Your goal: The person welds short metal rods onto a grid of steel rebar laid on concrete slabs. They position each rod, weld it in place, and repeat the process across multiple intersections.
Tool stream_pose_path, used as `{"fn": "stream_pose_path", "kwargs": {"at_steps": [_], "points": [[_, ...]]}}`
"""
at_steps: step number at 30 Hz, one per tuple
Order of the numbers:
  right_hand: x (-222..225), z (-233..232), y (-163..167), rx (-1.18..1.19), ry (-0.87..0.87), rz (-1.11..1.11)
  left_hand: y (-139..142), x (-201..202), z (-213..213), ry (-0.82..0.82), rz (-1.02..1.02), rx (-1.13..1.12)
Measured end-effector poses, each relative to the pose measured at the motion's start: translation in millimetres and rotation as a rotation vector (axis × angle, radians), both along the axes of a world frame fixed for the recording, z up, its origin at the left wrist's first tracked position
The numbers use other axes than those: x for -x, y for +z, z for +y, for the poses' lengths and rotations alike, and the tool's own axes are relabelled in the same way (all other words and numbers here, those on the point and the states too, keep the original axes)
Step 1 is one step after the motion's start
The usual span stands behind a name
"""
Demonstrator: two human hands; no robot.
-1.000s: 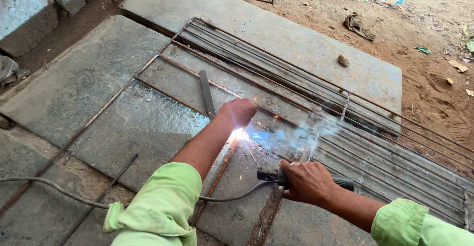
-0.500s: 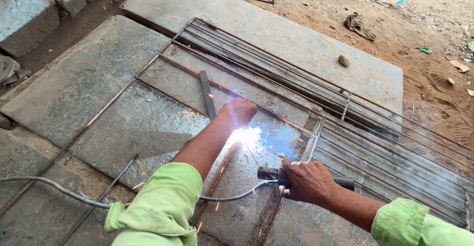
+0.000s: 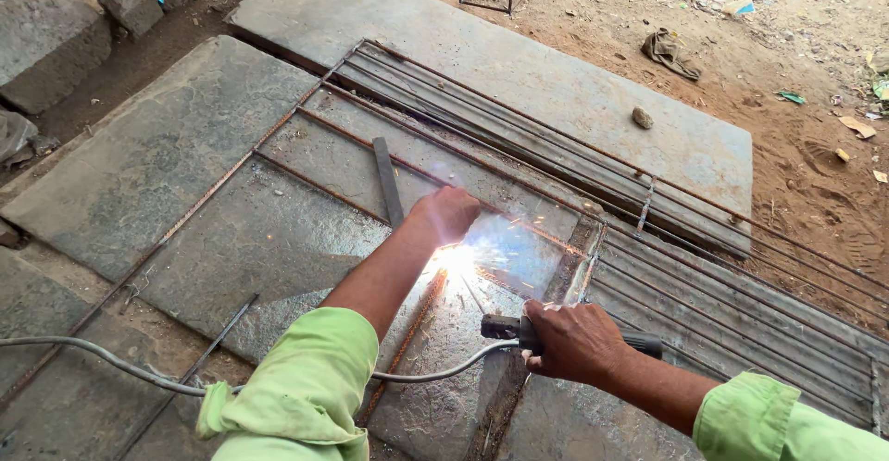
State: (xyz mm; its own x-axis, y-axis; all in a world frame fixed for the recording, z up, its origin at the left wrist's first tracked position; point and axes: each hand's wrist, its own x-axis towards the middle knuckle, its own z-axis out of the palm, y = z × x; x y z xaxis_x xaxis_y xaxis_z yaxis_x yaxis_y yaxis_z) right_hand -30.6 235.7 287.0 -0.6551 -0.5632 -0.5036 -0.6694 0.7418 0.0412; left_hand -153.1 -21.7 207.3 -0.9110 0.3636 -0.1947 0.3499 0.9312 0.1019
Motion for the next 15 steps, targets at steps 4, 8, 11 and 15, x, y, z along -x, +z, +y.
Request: {"fn": "stream_pose_path", "kwargs": {"at_steps": [4, 8, 11, 15], "points": [[1, -1, 1, 0.067, -0.049, -0.072, -6, 7, 3, -0.067, 0.042, -0.021], [1, -1, 4, 0.069, -0.039, -0.001, 8, -3, 3, 0.106, -0.084, -0.087], [0, -3, 8, 0.085, -0.055, -0.018, 22, -12, 2, 0.077, -0.048, -0.110], [0, -6, 12, 0.064, -0.049, -0.019, 32, -16, 3, 0.089, -0.032, -0.109]]}}
